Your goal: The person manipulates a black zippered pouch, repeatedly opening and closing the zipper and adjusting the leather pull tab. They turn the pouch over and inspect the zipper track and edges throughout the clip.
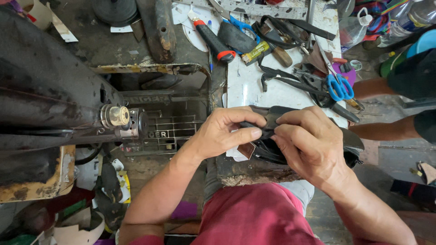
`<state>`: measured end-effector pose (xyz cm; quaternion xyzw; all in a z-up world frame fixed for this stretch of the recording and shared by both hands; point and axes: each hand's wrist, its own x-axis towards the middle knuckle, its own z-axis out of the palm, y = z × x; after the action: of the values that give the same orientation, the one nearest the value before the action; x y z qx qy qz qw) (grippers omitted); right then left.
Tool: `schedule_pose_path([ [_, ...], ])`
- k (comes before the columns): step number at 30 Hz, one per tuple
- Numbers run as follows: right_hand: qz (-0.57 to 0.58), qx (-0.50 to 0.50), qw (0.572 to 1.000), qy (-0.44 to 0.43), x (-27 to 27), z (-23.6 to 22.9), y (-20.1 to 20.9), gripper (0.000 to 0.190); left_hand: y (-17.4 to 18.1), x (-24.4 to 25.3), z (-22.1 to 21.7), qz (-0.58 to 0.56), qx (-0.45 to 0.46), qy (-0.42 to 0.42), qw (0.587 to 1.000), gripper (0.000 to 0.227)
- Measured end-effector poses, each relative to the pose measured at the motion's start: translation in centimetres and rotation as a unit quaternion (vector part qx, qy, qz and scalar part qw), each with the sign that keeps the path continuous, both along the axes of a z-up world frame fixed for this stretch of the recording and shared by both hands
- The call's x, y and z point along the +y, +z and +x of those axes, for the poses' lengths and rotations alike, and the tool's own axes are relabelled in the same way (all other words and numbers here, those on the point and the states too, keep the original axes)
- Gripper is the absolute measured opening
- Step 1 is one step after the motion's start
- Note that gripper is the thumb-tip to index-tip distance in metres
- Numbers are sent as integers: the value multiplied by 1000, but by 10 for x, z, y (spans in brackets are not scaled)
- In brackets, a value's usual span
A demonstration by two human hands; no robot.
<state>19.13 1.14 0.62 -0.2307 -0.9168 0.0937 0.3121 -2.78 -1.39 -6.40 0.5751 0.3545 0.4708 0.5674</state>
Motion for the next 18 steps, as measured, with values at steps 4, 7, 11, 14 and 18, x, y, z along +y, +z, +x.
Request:
schedule_pose_path([
  [4,9,-1,1000,-1,0,0,-3,6,1,0,3,12,11,24,1000,17],
  [7,20,-1,1000,3,-1,0,-3,9,6,-1,2,25,16,13,999,15],
  [11,24,5,1000,9,-1,-2,-2,9,7,-2,0,37,39,27,998,12],
  [14,26,14,1000,5,-2,-3,-3,9,7,-4,-1,-2,27,35,999,11],
  [18,26,26,999,7,-2,-2,-6,9,11,-2,-1,-43,17,32,998,9],
])
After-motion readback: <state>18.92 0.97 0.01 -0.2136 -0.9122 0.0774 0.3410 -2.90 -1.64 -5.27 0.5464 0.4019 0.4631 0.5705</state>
